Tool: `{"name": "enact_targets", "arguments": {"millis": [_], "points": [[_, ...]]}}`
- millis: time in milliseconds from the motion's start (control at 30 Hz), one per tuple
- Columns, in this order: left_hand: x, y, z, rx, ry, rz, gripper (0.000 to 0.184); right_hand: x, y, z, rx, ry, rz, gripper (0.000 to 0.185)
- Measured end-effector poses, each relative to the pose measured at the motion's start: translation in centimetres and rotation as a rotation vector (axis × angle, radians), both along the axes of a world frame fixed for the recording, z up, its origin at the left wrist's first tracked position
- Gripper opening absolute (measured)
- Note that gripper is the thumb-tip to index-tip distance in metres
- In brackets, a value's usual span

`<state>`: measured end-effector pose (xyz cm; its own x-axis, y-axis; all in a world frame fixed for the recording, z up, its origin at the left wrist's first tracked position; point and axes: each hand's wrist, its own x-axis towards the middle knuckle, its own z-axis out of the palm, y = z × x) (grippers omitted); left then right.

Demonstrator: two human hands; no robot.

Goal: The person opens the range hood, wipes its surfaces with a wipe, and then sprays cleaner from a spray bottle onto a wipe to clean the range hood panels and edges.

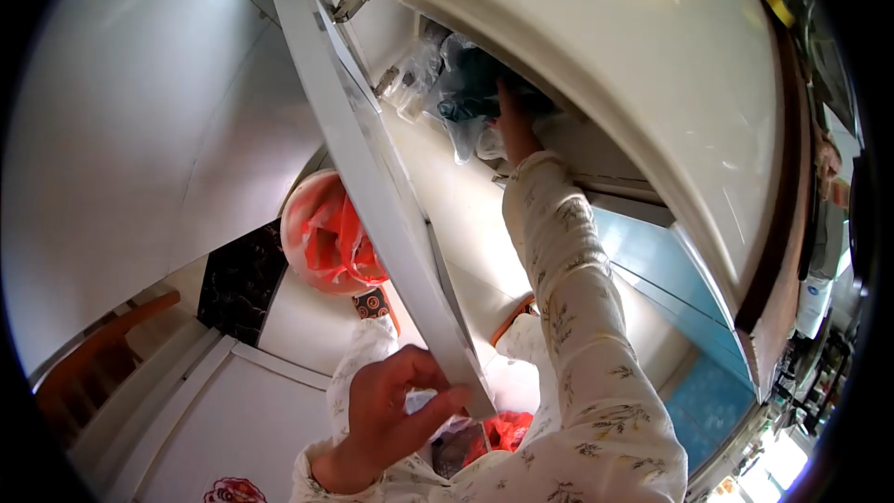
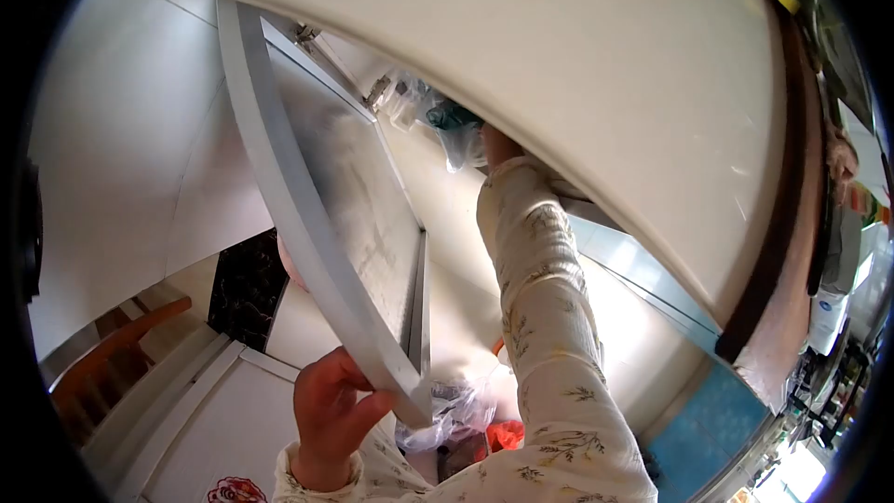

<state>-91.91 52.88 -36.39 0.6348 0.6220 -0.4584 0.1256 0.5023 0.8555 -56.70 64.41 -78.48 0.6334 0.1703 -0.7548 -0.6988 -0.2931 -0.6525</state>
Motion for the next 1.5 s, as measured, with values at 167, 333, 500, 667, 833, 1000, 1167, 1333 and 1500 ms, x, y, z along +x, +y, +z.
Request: {"name": "enact_targets", "arguments": {"millis": [167, 333, 500, 667, 833, 1000, 1167, 1333, 1500], "points": [[3.2, -0.3, 1.0, -0.092, 0.053, 0.035, 0.011, -3.9, -5.2, 5.8, 0.178, 0.108, 0.109, 0.062], [7.4, -1.0, 0.7, -0.079, -0.021, 0.040, 0.010, -11.9, -21.9, 18.9, 0.276, -0.010, 0.530, 0.048], [13.5, -1.8, 0.9, 0.000, -0.155, 0.156, 0.009, -16.1, -40.0, 29.1, 0.118, 0.104, 0.427, 0.028], [17.3, -2.1, 0.4, -0.102, -0.027, 0.227, 0.013, -17.2, -51.4, 37.6, -0.095, 0.114, 0.403, 0.024], [19.4, -1.8, 0.8, -0.247, -0.183, 0.312, 0.032, -15.4, -55.3, 43.7, -0.049, 0.137, 0.308, 0.022], [20.4, -0.2, -4.0, -0.236, -0.245, 0.281, 0.056, -13.9, -58.1, 47.2, 0.015, 0.138, 0.262, 0.025], [17.7, 2.7, -6.4, -0.202, -0.139, 0.061, 0.041, -12.5, -62.1, 48.1, 0.057, 0.115, 0.252, 0.025], [17.0, 4.3, 2.6, -0.126, 0.366, -0.186, 0.016, -8.4, -67.6, 51.7, 0.004, 0.021, 0.287, 0.025], [17.1, 6.8, 8.4, 0.279, 0.421, -0.073, 0.029, -3.1, -72.1, 55.7, -0.016, -0.093, 0.208, 0.025]]}}
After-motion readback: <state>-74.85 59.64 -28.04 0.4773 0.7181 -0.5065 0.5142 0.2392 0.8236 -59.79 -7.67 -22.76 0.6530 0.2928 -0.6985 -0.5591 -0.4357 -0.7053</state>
